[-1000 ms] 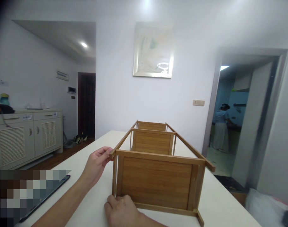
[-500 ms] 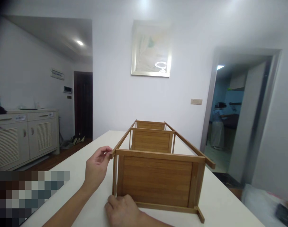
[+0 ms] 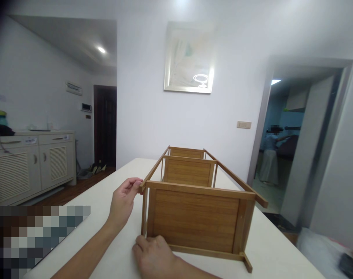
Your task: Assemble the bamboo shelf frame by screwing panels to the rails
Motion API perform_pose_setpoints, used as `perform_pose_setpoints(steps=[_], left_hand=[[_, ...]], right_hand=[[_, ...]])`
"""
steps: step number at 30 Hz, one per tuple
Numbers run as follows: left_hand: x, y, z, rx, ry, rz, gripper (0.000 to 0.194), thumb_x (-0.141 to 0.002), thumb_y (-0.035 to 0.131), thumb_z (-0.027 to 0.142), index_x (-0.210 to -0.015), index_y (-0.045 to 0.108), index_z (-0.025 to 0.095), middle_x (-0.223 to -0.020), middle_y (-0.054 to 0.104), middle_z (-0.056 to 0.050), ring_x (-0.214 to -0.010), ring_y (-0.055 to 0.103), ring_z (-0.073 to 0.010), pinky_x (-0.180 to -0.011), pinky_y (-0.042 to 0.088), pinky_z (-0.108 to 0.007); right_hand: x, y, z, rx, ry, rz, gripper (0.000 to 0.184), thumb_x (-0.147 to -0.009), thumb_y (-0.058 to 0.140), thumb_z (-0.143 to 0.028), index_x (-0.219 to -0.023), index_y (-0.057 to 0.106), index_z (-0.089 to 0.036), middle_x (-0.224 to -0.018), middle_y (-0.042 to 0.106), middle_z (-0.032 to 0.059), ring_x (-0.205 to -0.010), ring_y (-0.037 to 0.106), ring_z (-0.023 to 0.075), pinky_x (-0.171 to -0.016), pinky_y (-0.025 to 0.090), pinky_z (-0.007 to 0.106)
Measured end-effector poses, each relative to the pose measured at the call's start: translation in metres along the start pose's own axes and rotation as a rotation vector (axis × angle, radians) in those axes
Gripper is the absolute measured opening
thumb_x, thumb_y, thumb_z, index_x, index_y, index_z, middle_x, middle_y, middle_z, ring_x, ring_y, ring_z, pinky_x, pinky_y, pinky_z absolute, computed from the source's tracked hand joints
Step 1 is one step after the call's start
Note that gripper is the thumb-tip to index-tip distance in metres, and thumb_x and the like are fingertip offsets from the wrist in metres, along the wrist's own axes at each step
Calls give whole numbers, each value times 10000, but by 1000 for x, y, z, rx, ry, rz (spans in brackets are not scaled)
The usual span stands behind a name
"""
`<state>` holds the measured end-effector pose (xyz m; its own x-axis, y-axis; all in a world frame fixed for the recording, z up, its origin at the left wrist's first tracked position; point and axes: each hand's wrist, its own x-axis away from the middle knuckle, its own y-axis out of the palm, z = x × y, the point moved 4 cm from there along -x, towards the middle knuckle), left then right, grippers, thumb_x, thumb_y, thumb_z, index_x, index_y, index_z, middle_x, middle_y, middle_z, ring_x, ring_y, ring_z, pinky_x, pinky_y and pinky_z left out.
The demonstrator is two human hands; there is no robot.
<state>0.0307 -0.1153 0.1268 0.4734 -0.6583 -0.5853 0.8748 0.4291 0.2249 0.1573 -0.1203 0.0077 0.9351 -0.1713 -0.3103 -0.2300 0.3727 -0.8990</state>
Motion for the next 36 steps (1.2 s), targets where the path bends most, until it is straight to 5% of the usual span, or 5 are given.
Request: perform_pose_setpoints(steps=[20, 31, 36], left_hand=[[-2, 0, 5, 10, 76, 16, 100, -753, 724, 277, -811, 744, 199, -805, 706, -13, -664, 606, -119, -606, 523, -226], [1, -3, -2, 120, -41, -15, 309, -825, 681, 409, -1022, 716, 174, -819, 702, -27, -710, 603, -136, -652, 506, -258], [-1, -1, -2, 51, -43, -3, 319, -815, 680, 464, -867, 713, 151, -710, 677, -19, -645, 574, -130, -622, 490, -254]], right_hand=[[2, 0, 0, -22, 1, -4, 109, -870, 572, -205, -966, 545, -162, -957, 635, 39, -644, 576, 145, -480, 352, 286], [1, -4, -1, -17, 7, -9, 162, -827, 623, -218, -959, 550, -157, -948, 642, 26, -647, 596, 155, -473, 372, 297], [1, -3, -1, -8, 16, -9, 173, -818, 631, -217, -959, 546, -160, -941, 641, 21, -656, 594, 158, -468, 371, 301]])
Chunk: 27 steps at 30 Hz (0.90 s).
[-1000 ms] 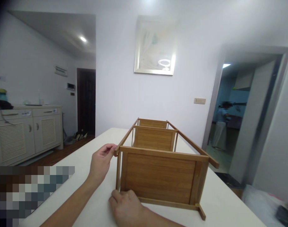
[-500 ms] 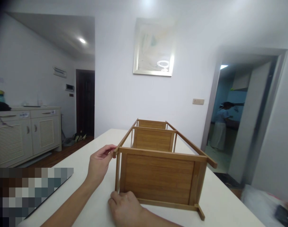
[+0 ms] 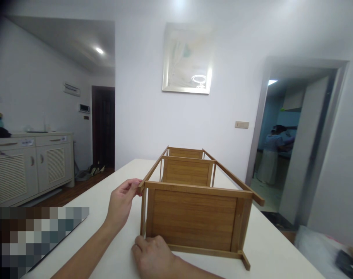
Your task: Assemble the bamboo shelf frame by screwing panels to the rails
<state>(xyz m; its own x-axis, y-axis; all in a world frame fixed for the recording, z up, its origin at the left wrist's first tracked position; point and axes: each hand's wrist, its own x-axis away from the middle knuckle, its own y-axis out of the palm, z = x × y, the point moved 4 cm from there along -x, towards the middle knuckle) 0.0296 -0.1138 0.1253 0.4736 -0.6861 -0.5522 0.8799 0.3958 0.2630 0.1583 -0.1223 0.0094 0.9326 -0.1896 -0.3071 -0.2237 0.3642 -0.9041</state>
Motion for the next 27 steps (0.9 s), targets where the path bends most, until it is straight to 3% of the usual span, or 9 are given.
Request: perform_pose_setpoints(steps=[15, 21, 27], left_hand=[[0, -1, 4, -24, 64, 1, 173, -758, 741, 328, -849, 749, 181, -784, 707, -24, -652, 589, -128, -606, 503, -245], [2, -1, 0, 129, -15, 21, 292, -793, 712, 417, -961, 729, 178, -825, 708, -34, -703, 599, -134, -622, 487, -247], [1, 1, 0, 43, -33, 10, 316, -784, 705, 469, -791, 711, 153, -701, 671, -16, -608, 547, -117, -579, 459, -242]], right_hand=[[0, 1, 1, -14, 4, -31, 137, -837, 598, -213, -958, 560, -164, -956, 641, 35, -645, 579, 157, -471, 355, 294], [-1, 2, 2, -10, 6, -27, 136, -835, 614, -217, -948, 559, -165, -946, 646, 26, -628, 576, 151, -466, 349, 283], [-1, 3, 1, -9, 1, -15, 134, -843, 595, -201, -965, 556, -161, -955, 641, 34, -642, 573, 150, -480, 358, 277]])
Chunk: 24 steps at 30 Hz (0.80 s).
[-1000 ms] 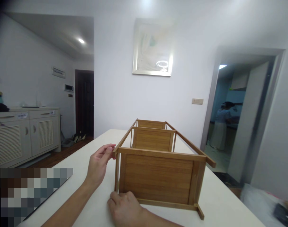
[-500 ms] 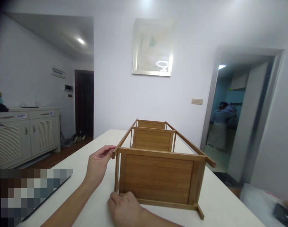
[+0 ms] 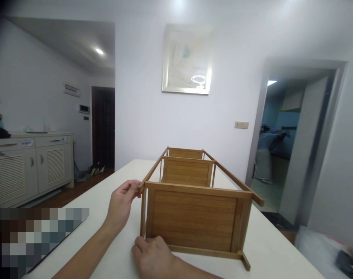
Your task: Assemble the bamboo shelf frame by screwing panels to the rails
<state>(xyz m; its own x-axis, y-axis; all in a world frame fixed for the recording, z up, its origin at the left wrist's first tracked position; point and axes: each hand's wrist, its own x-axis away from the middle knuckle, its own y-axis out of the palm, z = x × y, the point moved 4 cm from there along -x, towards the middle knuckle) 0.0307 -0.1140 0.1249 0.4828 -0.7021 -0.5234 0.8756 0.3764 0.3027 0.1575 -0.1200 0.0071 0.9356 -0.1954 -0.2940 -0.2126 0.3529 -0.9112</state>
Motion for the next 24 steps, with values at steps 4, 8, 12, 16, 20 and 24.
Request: perform_pose_setpoints(steps=[4, 8, 12, 16, 20, 24], left_hand=[[-1, 0, 2, -39, 20, 5, 304, -756, 733, 456, -800, 717, 155, -702, 689, -23, -610, 565, -124, -577, 473, -243], [-1, 0, 1, -27, 22, -1, 270, -752, 742, 409, -858, 729, 160, -777, 728, -48, -655, 610, -141, -591, 497, -252], [0, -1, 1, -21, 47, -15, 219, -748, 746, 352, -878, 738, 176, -793, 730, -42, -664, 614, -142, -582, 495, -249], [1, -1, 1, 65, 31, -7, 268, -761, 741, 356, -979, 733, 200, -833, 713, -25, -710, 605, -134, -611, 490, -241], [0, -1, -1, 68, -18, -9, 293, -810, 688, 431, -949, 727, 177, -808, 689, -27, -686, 572, -123, -611, 473, -241], [0, 1, 0, 12, -11, -18, 297, -816, 679, 454, -859, 711, 162, -731, 662, -15, -663, 545, -121, -606, 459, -238]], right_hand=[[0, 2, 0, 3, -10, 12, 128, -842, 591, -209, -955, 553, -161, -937, 637, 31, -632, 570, 144, -471, 351, 283], [0, 2, 0, 15, 2, 24, 142, -834, 608, -220, -950, 545, -168, -934, 634, 21, -637, 582, 145, -466, 359, 293], [1, 1, 0, 9, 7, 29, 126, -842, 602, -215, -940, 536, -171, -932, 633, 17, -630, 594, 141, -461, 374, 296], [0, 1, 1, 2, 5, 19, 152, -831, 618, -221, -951, 543, -167, -943, 641, 16, -639, 607, 147, -465, 381, 292], [0, 2, 1, 0, -3, 7, 153, -832, 612, -218, -964, 555, -167, -943, 652, 23, -639, 599, 151, -474, 362, 281], [0, 2, 0, 5, 8, 26, 119, -845, 588, -210, -949, 548, -168, -926, 643, 26, -635, 593, 141, -475, 356, 280]])
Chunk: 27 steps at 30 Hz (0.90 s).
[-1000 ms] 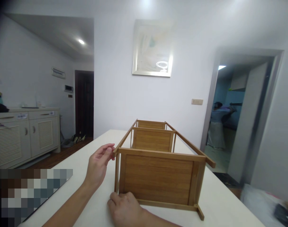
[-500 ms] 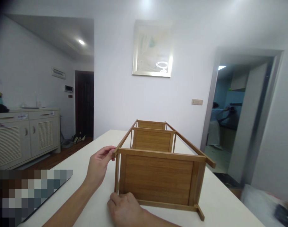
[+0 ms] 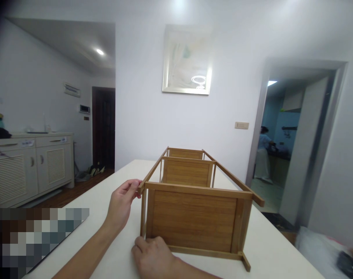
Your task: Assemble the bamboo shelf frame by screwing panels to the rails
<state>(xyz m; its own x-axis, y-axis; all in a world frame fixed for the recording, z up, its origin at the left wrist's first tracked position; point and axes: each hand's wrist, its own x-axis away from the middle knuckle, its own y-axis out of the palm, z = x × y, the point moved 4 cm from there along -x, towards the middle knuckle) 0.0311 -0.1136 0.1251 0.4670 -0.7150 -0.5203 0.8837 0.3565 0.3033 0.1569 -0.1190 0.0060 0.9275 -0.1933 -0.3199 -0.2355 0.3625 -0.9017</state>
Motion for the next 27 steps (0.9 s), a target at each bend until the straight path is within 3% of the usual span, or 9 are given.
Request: perform_pose_setpoints(steps=[16, 21, 27], left_hand=[[0, -1, 3, -22, 58, -7, 200, -754, 751, 345, -867, 733, 181, -786, 717, -22, -670, 587, -119, -603, 474, -226], [1, 0, 1, 40, 5, -12, 261, -817, 697, 401, -959, 707, 182, -796, 684, -10, -694, 556, -116, -631, 463, -232], [0, 0, -1, -15, -28, -26, 282, -820, 687, 447, -835, 682, 166, -713, 635, 7, -656, 515, -109, -607, 433, -229]], right_hand=[[2, 0, 0, 1, -5, -28, 171, -824, 629, -233, -963, 558, -164, -958, 642, 12, -652, 581, 161, -468, 364, 301], [1, 2, 1, -10, -11, -17, 130, -847, 597, -222, -958, 558, -165, -940, 637, 19, -633, 570, 146, -468, 348, 288], [0, 0, 1, -20, -22, -14, 97, -849, 579, -202, -934, 552, -163, -932, 640, 35, -628, 576, 146, -464, 345, 284]])
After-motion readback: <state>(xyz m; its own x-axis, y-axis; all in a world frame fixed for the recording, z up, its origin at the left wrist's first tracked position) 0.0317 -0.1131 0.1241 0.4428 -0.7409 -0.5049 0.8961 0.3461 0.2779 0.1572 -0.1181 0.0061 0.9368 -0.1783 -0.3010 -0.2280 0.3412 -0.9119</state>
